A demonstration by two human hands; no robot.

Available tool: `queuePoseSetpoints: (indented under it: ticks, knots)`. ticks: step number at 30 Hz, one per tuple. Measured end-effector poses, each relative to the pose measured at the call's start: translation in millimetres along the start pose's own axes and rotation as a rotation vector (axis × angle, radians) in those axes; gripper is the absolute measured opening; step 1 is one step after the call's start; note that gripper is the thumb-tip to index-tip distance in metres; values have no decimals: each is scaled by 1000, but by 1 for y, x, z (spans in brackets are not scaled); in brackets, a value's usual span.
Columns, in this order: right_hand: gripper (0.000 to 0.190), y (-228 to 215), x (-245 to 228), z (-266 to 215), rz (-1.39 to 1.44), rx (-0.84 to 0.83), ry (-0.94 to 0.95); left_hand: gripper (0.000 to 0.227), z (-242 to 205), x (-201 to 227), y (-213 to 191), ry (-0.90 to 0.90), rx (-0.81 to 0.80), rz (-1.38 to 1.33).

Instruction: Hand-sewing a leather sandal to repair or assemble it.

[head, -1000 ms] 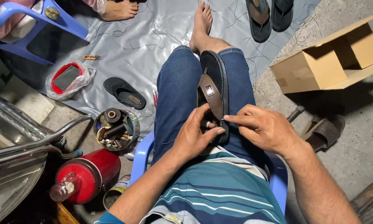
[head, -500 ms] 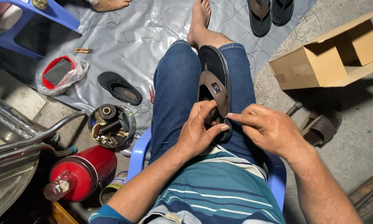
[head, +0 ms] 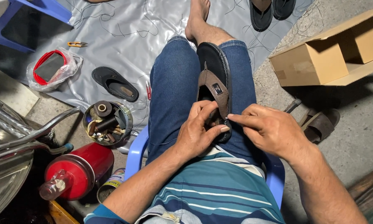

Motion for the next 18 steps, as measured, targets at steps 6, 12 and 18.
queuePoseSetpoints:
  ticks: [6,12,18]
  knots:
    - [27,7,9,-5,-212,-1,-42,51,2,9,6,234,31,147]
    - [22,18,32,-1,-95,130,-132,50,8,10,11,278,8,218]
    - [19,18,16,5,-181,109,-86,51,7,11,12,271,17,249]
Point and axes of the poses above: each hand's wrist, its own z-axis towards the middle knuckle, its own y-axis out of the palm, x = y × z, the point moved 4 cm from there along z, towards the middle knuckle, and after that the axes turned 9 degrees about z, right-handed, at the moved point
